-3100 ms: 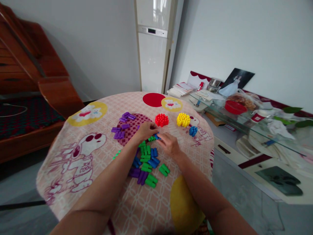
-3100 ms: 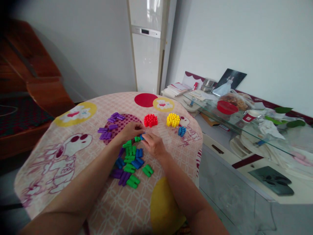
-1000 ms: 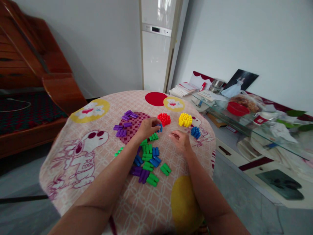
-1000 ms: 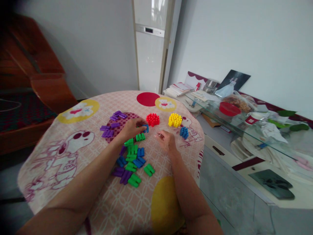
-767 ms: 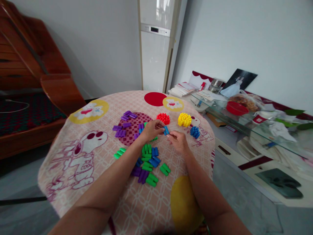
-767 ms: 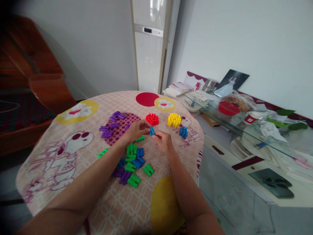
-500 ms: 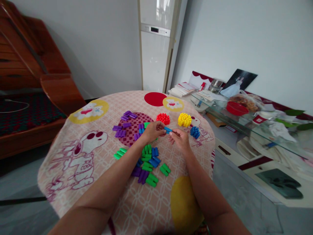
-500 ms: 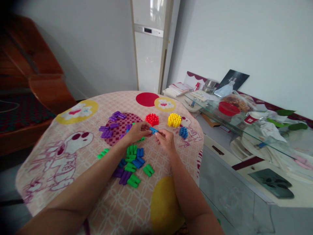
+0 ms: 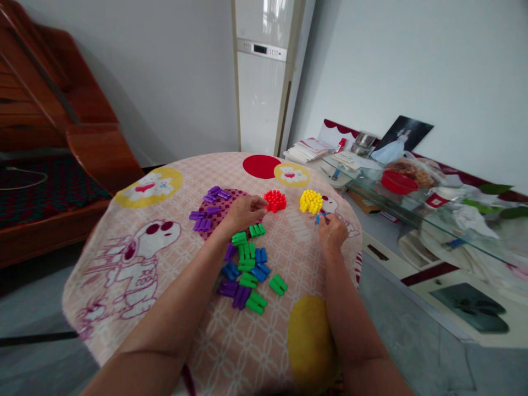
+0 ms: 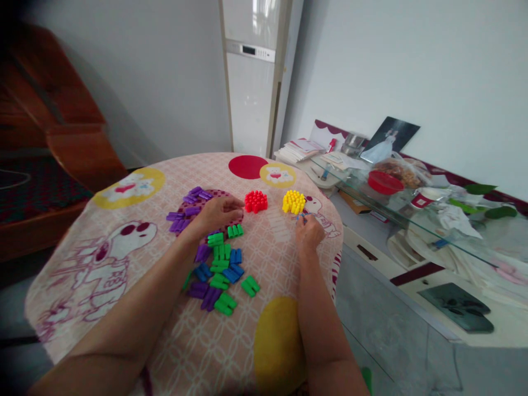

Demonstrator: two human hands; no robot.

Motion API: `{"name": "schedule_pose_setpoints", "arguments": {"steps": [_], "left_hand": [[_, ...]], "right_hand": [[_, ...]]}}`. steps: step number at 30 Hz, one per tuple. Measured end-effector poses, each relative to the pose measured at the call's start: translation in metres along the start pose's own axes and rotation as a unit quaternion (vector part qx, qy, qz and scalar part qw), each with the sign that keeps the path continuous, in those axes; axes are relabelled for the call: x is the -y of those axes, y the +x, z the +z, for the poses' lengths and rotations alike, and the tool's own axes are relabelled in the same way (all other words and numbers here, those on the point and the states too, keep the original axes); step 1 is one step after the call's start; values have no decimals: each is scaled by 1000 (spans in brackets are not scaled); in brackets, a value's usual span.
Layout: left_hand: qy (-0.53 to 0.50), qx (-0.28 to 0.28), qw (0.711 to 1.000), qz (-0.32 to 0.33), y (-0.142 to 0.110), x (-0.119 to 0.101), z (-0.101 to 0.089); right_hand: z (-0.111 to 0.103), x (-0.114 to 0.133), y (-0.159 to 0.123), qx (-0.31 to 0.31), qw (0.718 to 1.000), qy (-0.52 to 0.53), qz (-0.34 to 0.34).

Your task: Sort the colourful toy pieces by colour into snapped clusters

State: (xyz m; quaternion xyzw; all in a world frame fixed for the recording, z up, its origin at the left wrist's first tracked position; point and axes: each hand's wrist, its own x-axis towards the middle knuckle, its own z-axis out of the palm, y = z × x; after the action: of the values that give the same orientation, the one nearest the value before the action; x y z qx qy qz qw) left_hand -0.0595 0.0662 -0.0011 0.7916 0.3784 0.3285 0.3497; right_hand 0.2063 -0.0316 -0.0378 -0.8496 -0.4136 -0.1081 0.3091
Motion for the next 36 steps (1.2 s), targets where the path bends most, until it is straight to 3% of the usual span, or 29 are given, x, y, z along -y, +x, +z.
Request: {"name": "schedule_pose_setpoints", "arguments": {"steps": [4, 8, 12, 14, 16, 18, 21, 24, 26, 30, 33, 36], "left_hand": [[69, -11, 998, -4, -2, 9, -29], [159, 47, 985, -44, -7, 16, -54], [214, 129, 967, -52, -11, 18, -63], [227, 136, 963, -51, -12, 17, -61], [243, 123, 961, -53, -12, 17, -58], [252, 114, 959, -54, -12, 17, -55], [267, 84, 958, -58, -11, 19, -55], [309, 32, 948, -69, -11, 24, -54], [338, 30, 937, -87, -10, 29, -52], [342, 39, 931, -121, -9, 38, -45], [327, 30, 937, -122, -8, 43, -41], [324, 23, 938, -124, -7, 44, -39]], "right_hand": [[-2, 3, 1, 35, 997, -67, -12], [-2, 4, 1, 39, 996, -78, -5], [0, 11, -6, 17, 999, 15, -37], [2, 21, -17, 51, 989, 102, -93], [4, 35, -32, 139, 955, 199, -173], [5, 49, -47, 255, 893, 272, -250], [6, 63, -62, 392, 813, 294, -314], [6, 68, -67, 435, 788, 269, -342], [8, 66, -68, 444, 780, 274, -344], [13, 60, -67, 476, 754, 357, -280], [14, 52, -57, 454, 765, 415, -189], [12, 34, -34, 317, 841, 423, -111]]}}
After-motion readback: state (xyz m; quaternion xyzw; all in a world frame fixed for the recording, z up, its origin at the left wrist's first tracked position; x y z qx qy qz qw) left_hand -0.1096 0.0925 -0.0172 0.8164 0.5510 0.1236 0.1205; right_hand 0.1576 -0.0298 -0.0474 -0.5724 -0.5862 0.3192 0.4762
